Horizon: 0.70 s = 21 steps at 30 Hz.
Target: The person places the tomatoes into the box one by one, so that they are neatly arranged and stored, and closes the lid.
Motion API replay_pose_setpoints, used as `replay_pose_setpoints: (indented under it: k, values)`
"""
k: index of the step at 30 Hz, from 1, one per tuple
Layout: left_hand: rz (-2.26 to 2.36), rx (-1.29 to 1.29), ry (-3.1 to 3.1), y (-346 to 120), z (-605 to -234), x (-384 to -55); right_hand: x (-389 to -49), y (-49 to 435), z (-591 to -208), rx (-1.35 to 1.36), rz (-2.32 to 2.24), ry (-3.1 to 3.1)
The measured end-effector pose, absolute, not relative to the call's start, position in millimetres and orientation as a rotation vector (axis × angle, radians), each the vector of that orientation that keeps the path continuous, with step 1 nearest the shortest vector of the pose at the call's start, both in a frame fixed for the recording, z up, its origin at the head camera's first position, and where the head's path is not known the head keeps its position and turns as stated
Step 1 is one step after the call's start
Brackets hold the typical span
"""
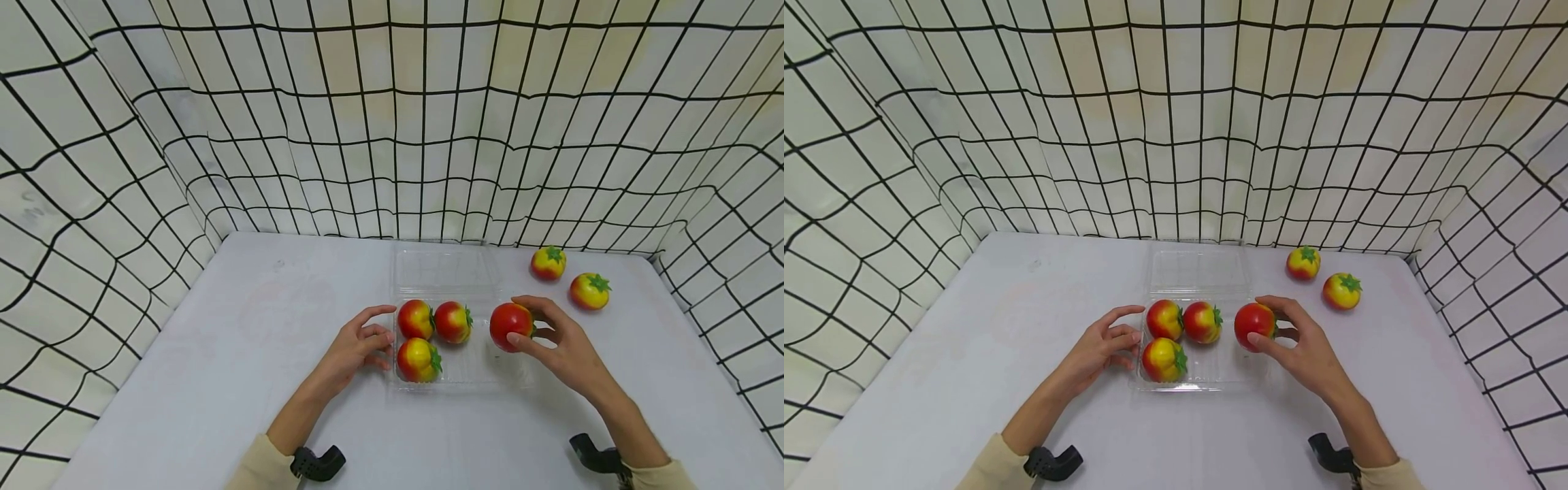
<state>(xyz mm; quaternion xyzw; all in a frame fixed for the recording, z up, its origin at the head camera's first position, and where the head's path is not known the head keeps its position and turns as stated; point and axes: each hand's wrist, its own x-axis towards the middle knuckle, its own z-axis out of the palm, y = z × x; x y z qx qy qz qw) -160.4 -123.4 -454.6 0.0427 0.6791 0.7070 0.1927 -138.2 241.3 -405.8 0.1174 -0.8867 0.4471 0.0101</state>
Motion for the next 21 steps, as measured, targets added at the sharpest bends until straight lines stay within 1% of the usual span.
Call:
replay_pose_setpoints:
  k: [21]
  values:
    - [1.984, 0.121, 1.903, -123.6, -454.2, -160.3, -132.4, 217.2, -416.7, 0.496, 1.493, -2.796]
